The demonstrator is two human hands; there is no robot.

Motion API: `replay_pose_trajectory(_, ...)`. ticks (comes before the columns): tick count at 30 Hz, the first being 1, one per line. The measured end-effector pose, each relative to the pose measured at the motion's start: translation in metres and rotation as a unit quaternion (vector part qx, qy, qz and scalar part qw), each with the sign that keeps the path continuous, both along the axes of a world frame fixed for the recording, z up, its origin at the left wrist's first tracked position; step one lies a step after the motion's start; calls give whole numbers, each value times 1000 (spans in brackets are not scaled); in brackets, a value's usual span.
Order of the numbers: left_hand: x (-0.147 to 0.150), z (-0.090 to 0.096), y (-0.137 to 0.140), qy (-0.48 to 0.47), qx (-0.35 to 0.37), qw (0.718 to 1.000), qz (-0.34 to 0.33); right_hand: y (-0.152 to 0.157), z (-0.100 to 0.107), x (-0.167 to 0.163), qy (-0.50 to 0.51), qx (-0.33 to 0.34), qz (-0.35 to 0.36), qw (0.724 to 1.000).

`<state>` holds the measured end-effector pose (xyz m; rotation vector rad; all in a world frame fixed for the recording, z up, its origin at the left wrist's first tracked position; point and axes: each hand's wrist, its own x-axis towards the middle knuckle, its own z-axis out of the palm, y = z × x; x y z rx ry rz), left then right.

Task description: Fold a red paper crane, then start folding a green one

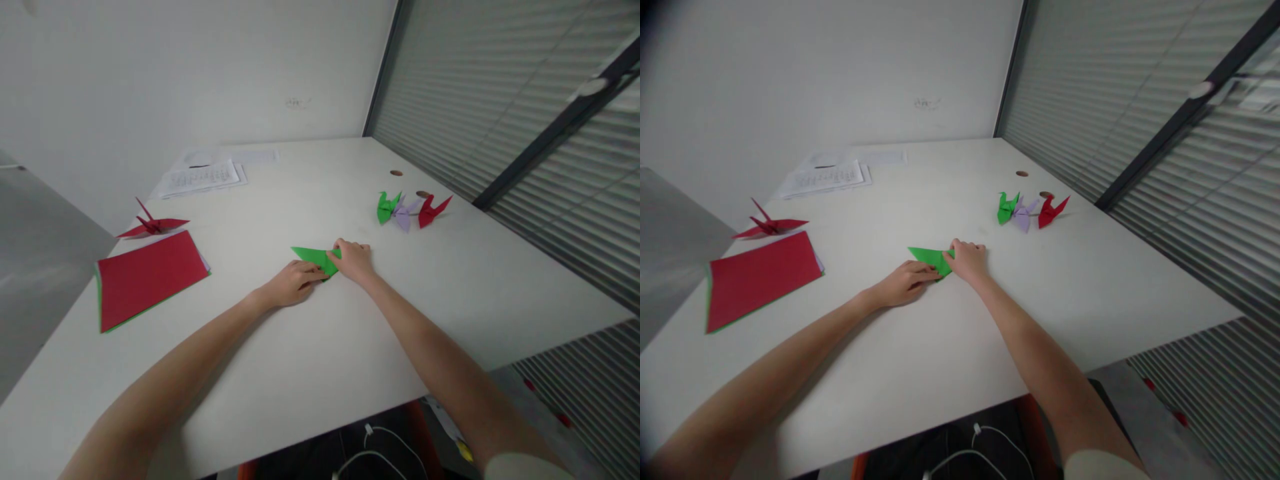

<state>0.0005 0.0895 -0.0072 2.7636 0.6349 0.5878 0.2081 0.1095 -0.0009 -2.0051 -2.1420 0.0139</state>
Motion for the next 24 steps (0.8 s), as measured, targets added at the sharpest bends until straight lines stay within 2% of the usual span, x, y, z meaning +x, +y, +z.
replay_pose_trajectory(13,-1,1,-2,33,36,999,-8,0,2,-1,0,-8,0,1000)
replay_pose_trajectory(24,0,3,-2,39,35,999,-12,-1,3,-1,-8,-7,2,1000)
